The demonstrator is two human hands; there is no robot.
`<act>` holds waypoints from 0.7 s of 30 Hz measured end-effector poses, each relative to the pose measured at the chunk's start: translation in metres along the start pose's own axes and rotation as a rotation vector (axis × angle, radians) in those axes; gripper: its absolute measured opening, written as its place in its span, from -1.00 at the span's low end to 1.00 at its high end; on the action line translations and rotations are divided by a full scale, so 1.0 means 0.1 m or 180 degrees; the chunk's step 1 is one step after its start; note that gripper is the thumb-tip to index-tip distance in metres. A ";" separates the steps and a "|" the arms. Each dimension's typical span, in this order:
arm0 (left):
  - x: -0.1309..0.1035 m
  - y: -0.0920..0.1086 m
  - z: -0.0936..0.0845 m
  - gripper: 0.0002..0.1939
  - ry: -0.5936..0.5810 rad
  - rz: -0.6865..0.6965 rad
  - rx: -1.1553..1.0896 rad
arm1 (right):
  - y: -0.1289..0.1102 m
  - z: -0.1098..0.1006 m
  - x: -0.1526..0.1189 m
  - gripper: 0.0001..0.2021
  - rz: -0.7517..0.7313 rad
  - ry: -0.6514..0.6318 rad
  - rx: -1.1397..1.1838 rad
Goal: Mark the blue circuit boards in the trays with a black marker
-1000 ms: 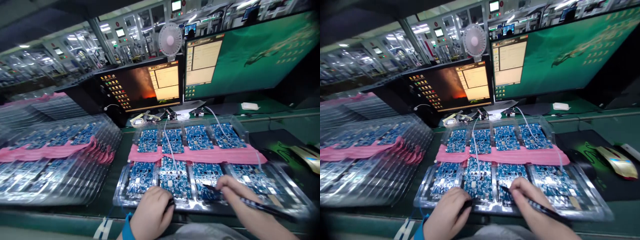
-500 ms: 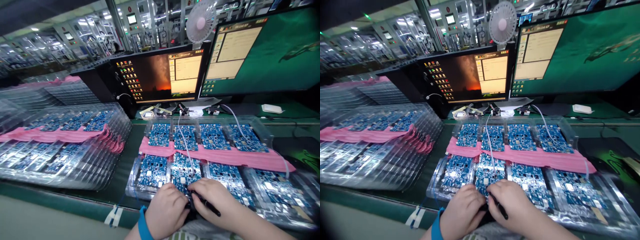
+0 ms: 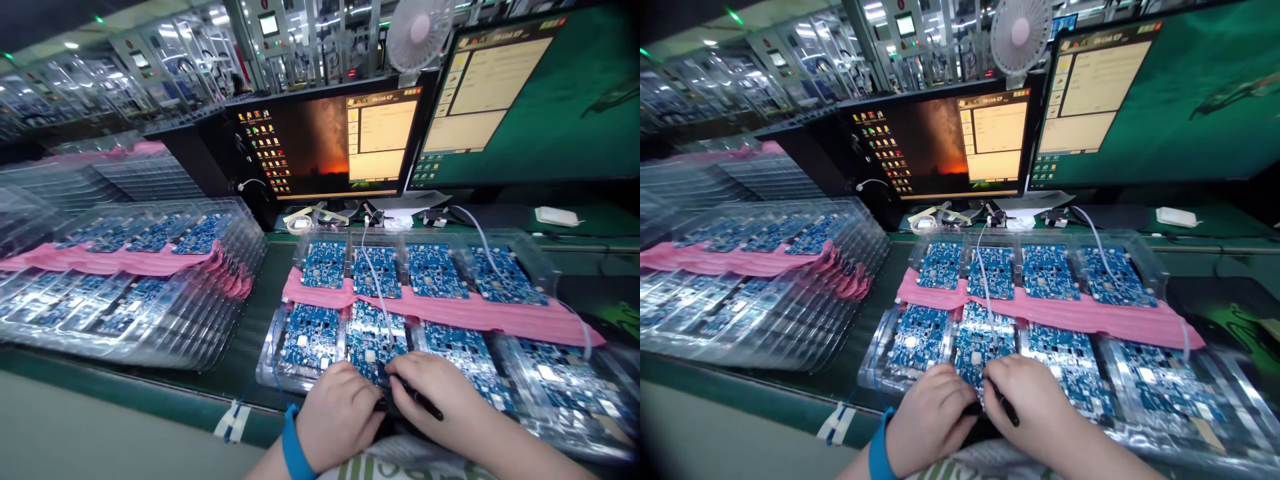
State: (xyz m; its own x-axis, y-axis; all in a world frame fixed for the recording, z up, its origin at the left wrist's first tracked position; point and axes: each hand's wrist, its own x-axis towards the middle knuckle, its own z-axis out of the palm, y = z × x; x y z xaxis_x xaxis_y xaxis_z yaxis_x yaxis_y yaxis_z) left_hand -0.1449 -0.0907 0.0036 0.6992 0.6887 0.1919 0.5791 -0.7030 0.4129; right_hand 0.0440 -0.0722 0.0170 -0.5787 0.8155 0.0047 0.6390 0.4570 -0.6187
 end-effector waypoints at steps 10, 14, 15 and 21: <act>0.01 0.07 -0.06 -0.85 0.0219 -0.0304 -0.0202 | 0.05 -0.04 -0.11 -0.81 0.0099 0.0380 0.0553; 0.01 0.08 -0.07 -0.85 0.0154 -0.0269 -0.0173 | 0.03 -0.02 -0.07 -0.77 0.0133 0.0332 0.0493; 0.00 0.08 -0.06 -0.85 0.0138 -0.0240 -0.0159 | 0.02 -0.01 -0.06 -0.76 0.0126 0.0310 0.0451; 0.01 0.08 -0.04 -0.85 0.0231 -0.0172 -0.0114 | 0.00 0.00 -0.01 -0.75 0.0104 0.0158 0.0244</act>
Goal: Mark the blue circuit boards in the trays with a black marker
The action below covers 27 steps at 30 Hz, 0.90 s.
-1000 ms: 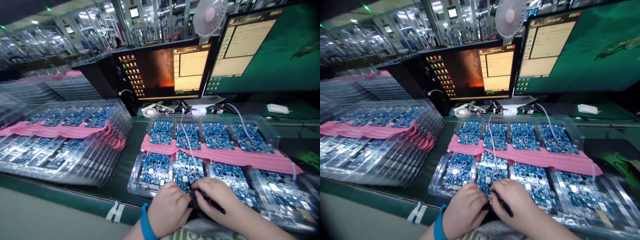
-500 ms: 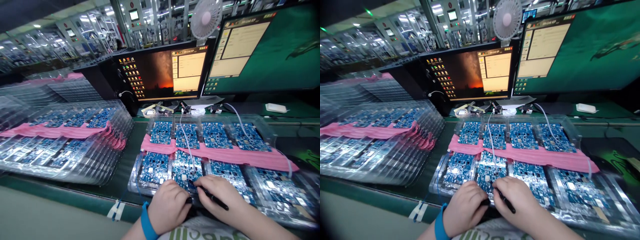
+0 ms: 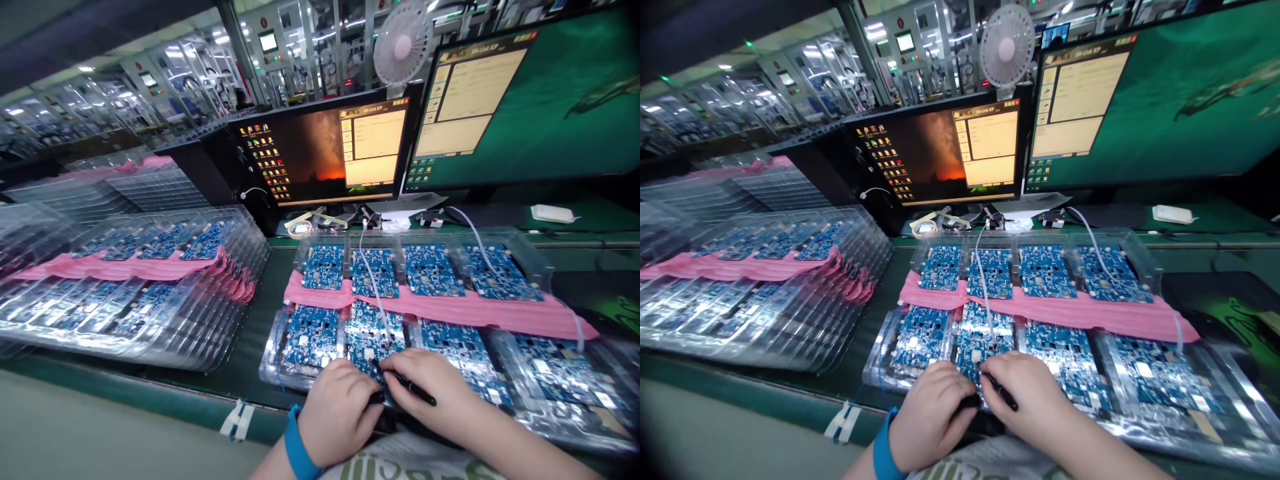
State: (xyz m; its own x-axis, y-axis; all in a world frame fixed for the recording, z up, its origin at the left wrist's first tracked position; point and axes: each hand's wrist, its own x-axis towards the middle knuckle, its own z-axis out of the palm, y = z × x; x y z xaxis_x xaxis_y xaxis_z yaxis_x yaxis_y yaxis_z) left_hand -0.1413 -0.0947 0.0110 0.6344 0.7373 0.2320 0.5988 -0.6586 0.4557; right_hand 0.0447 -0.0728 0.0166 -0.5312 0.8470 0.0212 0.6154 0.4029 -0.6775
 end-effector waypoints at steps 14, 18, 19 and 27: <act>0.04 0.05 -0.07 -0.85 0.0881 -0.0661 -0.0393 | -0.03 -0.24 -0.32 -0.71 0.1446 0.1068 0.3245; 0.08 0.13 -0.09 -0.85 0.1015 -0.0725 -0.0495 | -0.06 -0.21 -0.31 -0.69 0.1628 0.1240 0.3962; 0.09 0.15 -0.09 -0.85 0.1014 -0.0725 -0.0520 | -0.05 -0.20 -0.31 -0.68 0.1624 0.1246 0.3939; 0.20 0.07 -0.03 -0.83 0.0867 0.0024 -0.0271 | 0.05 -0.07 -0.31 -0.56 0.1315 0.0645 0.3449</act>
State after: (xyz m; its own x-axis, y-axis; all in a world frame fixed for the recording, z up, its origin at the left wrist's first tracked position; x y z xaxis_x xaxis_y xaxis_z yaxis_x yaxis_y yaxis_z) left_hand -0.1261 -0.0845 0.0217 0.4771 0.7532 0.4528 0.5439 -0.6578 0.5210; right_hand 0.0683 -0.0945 0.0179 -0.2450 0.9233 -0.2959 -0.1491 -0.3375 -0.9294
